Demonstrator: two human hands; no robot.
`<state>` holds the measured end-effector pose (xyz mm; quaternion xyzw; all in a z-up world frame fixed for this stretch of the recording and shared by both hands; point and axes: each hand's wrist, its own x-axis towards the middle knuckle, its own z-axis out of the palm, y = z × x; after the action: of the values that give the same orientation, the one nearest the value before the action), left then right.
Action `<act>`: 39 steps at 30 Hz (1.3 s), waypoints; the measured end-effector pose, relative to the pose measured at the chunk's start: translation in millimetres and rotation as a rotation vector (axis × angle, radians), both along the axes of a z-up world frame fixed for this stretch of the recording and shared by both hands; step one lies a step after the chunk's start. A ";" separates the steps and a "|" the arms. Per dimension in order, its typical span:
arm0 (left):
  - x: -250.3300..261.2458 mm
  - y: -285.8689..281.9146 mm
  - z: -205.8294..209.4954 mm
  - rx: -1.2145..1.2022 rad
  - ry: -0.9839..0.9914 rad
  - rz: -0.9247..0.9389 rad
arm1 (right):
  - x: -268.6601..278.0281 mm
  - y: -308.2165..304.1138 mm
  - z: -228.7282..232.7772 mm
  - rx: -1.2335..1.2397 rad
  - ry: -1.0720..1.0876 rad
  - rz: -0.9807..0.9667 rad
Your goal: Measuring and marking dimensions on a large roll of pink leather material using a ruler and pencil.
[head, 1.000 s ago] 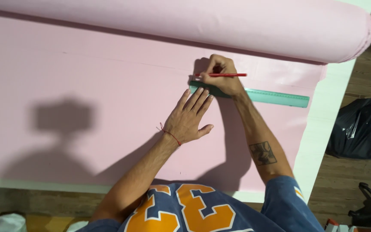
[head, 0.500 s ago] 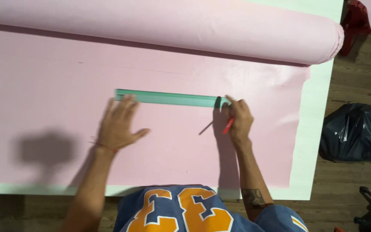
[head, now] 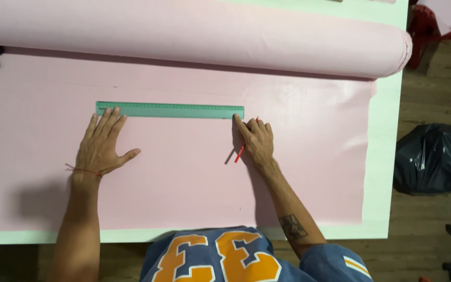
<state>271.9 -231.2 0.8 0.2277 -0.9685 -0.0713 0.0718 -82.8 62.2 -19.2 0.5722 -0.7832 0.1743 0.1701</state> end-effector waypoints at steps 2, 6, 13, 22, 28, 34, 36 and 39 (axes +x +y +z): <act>-0.2 0.3 2.6 0.018 -0.024 -0.007 | 0.5 0.1 0.5 -0.004 -0.020 -0.001; -6.4 -4.7 5.6 0.040 -0.060 -0.023 | -2.1 0.2 0.4 -0.010 -0.043 -0.002; -14.9 -3.4 22.1 0.039 0.033 -0.094 | -0.4 2.0 2.3 0.089 -0.061 -0.061; -15.3 -4.0 20.7 0.024 0.031 -0.116 | -0.2 2.5 0.4 0.070 -0.080 -0.050; -14.5 -6.1 16.9 0.042 0.012 -0.123 | -1.3 1.9 -1.4 0.064 -0.056 -0.051; -11.8 -8.2 7.3 0.069 -0.006 -0.085 | 0.4 1.8 9.0 0.069 -0.060 -0.029; -6.4 -15.1 -4.8 0.022 -0.026 -0.076 | 4.1 -3.2 12.9 -0.104 -0.052 -0.008; -8.2 -19.8 -7.9 -0.029 0.018 -0.077 | -7.0 -7.8 -29.0 -0.213 -0.203 0.020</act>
<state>263.6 -251.0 -7.1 0.1887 -0.9767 -0.0619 0.0812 -89.8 54.5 -48.2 0.5382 -0.7676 0.3149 0.1479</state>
